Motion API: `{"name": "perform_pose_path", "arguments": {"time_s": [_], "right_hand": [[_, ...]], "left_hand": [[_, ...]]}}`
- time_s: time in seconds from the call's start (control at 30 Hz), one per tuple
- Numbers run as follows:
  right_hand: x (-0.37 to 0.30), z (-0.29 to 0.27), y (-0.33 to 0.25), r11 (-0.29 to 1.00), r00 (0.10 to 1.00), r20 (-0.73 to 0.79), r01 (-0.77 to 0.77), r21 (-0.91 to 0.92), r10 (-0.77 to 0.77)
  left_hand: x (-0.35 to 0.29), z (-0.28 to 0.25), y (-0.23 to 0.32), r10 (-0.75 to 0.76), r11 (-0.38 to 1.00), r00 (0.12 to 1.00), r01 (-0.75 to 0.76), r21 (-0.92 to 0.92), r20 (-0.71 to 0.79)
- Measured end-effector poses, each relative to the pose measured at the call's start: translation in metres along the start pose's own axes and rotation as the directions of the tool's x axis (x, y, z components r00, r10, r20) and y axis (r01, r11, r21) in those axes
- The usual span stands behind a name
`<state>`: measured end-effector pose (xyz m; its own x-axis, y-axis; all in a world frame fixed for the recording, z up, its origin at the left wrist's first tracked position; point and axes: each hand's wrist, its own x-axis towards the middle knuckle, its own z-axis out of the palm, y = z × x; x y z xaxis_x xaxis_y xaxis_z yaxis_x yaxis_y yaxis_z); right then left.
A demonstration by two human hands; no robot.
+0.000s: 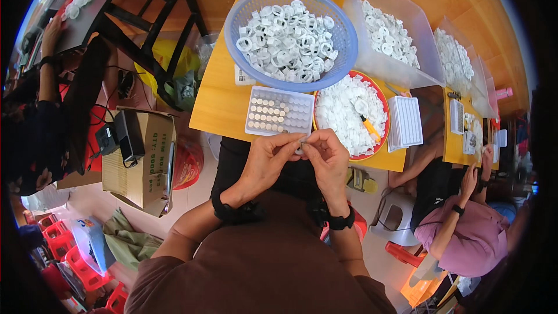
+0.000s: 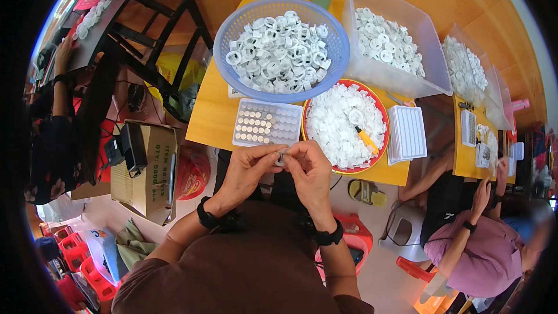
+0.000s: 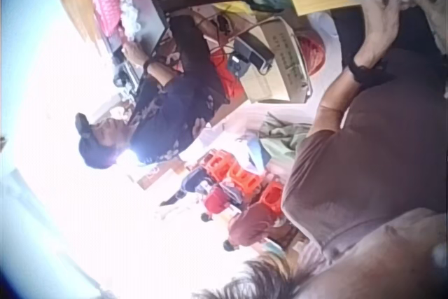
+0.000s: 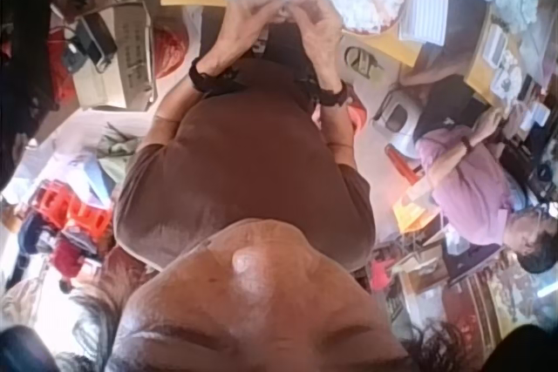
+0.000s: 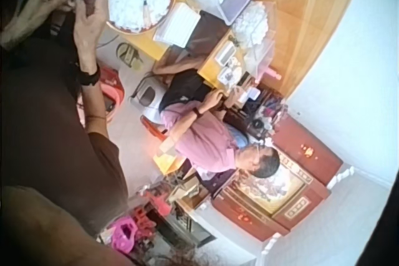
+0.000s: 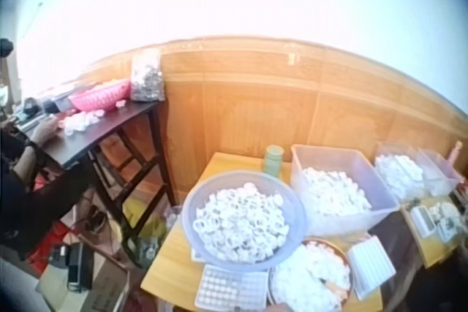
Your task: Assembling small plastic rings and internal components into a housing.
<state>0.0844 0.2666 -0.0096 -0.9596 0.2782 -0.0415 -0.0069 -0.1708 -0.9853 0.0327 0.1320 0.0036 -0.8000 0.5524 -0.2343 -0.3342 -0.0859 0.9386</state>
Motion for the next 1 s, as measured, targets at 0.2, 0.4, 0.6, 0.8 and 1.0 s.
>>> {"name": "perform_pose_path", "arguments": {"time_s": [0.2,0.4,0.6,0.8,1.0], "right_hand": [[0.004,0.003,-0.006,0.991,0.999,-0.031,0.015,0.135,-0.011],[0.003,0.002,-0.011,0.980,0.999,-0.031,-0.017,0.198,0.023],[-0.005,0.013,-0.006,0.996,0.983,-0.176,0.065,0.057,-0.054],[-0.006,0.014,-0.006,0.982,0.964,-0.222,0.114,-0.151,-0.147],[-0.006,0.017,-0.012,0.949,0.956,-0.201,0.154,-0.274,-0.213]], "left_hand": [[0.005,-0.005,0.008,-0.029,0.990,0.999,0.035,-0.140,0.044],[0.006,-0.009,0.014,-0.101,0.961,0.992,0.116,-0.253,0.073],[0.009,-0.006,0.008,-0.105,0.933,0.994,0.112,-0.342,0.040],[0.008,-0.005,0.002,-0.034,0.975,0.999,0.036,-0.217,0.011],[0.010,-0.001,0.007,0.346,0.898,0.937,-0.320,0.304,-0.038]]}}
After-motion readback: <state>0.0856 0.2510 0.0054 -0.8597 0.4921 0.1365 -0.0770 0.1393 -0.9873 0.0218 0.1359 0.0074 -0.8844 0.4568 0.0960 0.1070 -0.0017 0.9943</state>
